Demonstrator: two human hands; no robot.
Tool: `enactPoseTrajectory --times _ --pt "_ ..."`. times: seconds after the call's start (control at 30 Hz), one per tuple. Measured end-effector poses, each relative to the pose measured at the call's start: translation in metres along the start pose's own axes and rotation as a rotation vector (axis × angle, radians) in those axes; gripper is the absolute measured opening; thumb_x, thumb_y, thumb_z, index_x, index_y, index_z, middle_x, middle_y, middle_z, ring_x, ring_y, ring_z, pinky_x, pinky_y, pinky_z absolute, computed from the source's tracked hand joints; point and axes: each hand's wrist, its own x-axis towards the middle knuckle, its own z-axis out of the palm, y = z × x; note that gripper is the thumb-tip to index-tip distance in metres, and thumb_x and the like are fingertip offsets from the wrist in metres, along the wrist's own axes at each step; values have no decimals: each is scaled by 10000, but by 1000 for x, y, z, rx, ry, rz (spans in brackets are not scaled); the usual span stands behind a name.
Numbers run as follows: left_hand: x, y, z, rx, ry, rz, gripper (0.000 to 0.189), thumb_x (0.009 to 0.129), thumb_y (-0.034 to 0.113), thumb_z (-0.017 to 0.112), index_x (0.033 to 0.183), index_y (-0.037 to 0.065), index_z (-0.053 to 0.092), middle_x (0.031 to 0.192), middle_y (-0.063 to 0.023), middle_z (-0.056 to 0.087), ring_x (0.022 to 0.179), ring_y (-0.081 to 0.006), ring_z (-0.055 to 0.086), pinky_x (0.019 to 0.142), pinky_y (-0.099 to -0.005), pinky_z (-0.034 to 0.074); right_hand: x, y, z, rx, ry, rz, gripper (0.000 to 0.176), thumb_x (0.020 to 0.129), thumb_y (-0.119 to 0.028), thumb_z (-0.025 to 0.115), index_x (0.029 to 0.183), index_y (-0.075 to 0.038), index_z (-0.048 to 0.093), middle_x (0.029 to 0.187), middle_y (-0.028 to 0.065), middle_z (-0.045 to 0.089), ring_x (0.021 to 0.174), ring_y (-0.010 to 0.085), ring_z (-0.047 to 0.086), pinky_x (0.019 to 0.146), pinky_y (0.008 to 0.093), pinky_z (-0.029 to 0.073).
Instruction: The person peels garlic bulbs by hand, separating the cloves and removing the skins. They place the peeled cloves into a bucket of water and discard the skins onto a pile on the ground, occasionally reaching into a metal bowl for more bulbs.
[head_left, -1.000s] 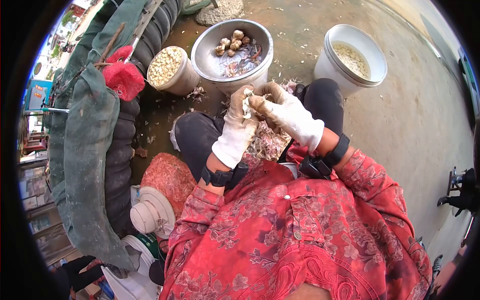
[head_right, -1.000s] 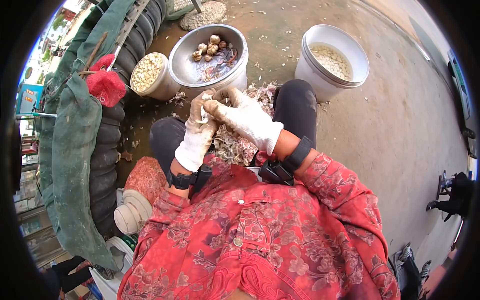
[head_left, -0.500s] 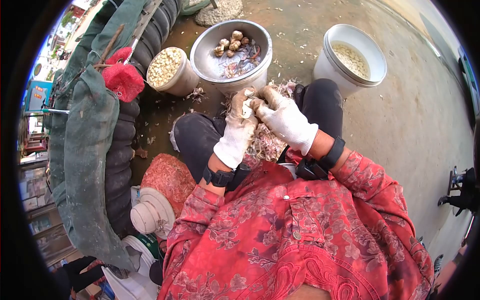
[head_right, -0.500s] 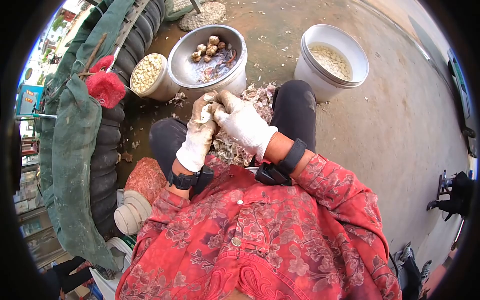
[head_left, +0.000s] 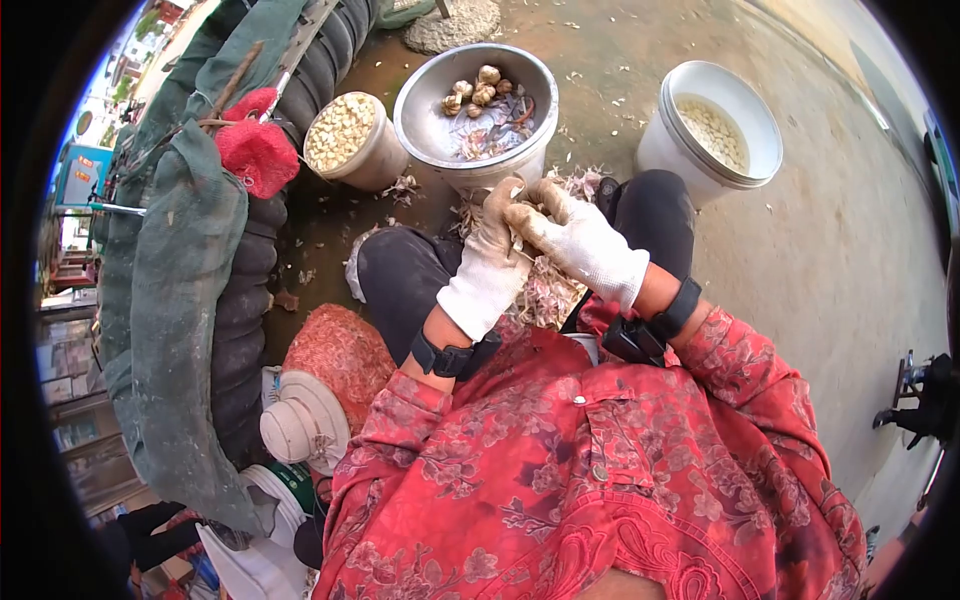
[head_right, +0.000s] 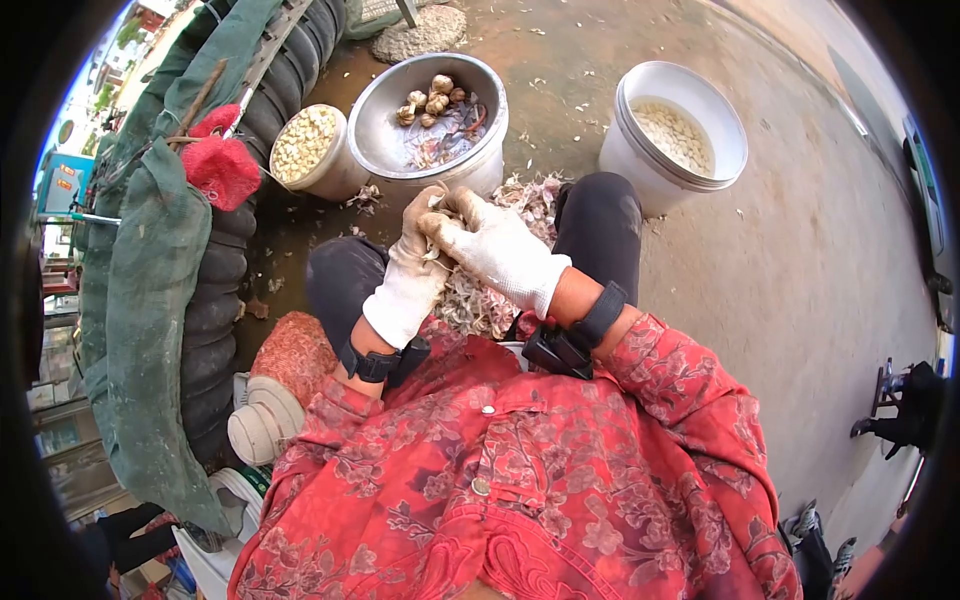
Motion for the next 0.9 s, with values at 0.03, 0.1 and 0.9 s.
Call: enactPoseTrajectory --times 0.03,0.1,0.9 --pt "0 2 1 -87 -28 -41 641 825 -56 571 1367 73 256 1221 -163 499 1113 -285 555 943 -362 463 0 1 -1 -48 3 -73 417 922 -328 568 1176 2 543 917 133 645 833 152 604 755 307 492" --pt "-1 -12 13 -23 69 67 617 885 19 590 1389 110 246 1121 -123 577 997 -227 609 839 -330 506 -6 -4 -5 -71 -1 -21 370 931 -302 552 1155 -8 552 898 130 641 813 152 600 738 310 489" --pt "-13 -31 20 562 -237 -200 389 806 102 516 1175 30 418 940 -201 586 833 -360 607 678 -447 483 7 6 1 218 -72 303 384 912 -469 565 1062 -123 495 666 -44 441 460 51 366 401 202 283"
